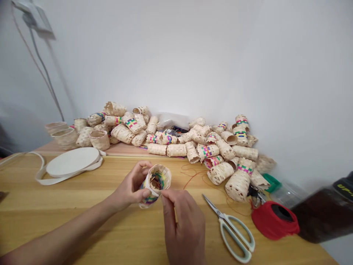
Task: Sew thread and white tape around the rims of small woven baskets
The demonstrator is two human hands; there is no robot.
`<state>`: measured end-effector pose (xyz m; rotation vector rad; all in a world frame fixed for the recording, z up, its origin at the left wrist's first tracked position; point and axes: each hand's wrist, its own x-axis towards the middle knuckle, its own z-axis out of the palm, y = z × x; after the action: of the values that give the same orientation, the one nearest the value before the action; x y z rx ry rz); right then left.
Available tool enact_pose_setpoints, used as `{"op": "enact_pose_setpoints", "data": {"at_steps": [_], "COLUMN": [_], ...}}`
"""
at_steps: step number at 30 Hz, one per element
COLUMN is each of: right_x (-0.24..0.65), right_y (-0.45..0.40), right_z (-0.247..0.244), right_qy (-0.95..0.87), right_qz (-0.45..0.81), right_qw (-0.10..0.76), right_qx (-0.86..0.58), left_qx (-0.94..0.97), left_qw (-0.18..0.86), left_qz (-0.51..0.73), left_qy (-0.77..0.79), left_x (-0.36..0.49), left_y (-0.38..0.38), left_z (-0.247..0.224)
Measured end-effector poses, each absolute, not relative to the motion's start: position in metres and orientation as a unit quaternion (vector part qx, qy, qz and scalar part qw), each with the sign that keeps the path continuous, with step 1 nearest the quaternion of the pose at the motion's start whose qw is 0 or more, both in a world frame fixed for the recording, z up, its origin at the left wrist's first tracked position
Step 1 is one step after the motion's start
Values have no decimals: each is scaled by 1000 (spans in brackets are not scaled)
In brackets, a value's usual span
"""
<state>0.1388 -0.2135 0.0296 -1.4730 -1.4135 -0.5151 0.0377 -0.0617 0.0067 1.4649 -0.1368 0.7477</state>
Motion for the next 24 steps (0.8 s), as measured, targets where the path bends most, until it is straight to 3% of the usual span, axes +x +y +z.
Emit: {"op": "enact_pose_setpoints", "data": {"at_steps": [17, 24], "right_x": [144, 143], "right_y": [-205, -205], "right_z": [28, 30], "right_qy": [-622, -624], "right_qz": [-256, -219], "right_qw": [477, 464], "right_qx": [-566, -590], "left_qx": [654, 654], "left_qw": [683, 694], "left_qz": [317, 294], "left_qy": [-65, -68], "left_x": [37, 36], "left_y": [-62, -65], "left_z": [3, 8]}}
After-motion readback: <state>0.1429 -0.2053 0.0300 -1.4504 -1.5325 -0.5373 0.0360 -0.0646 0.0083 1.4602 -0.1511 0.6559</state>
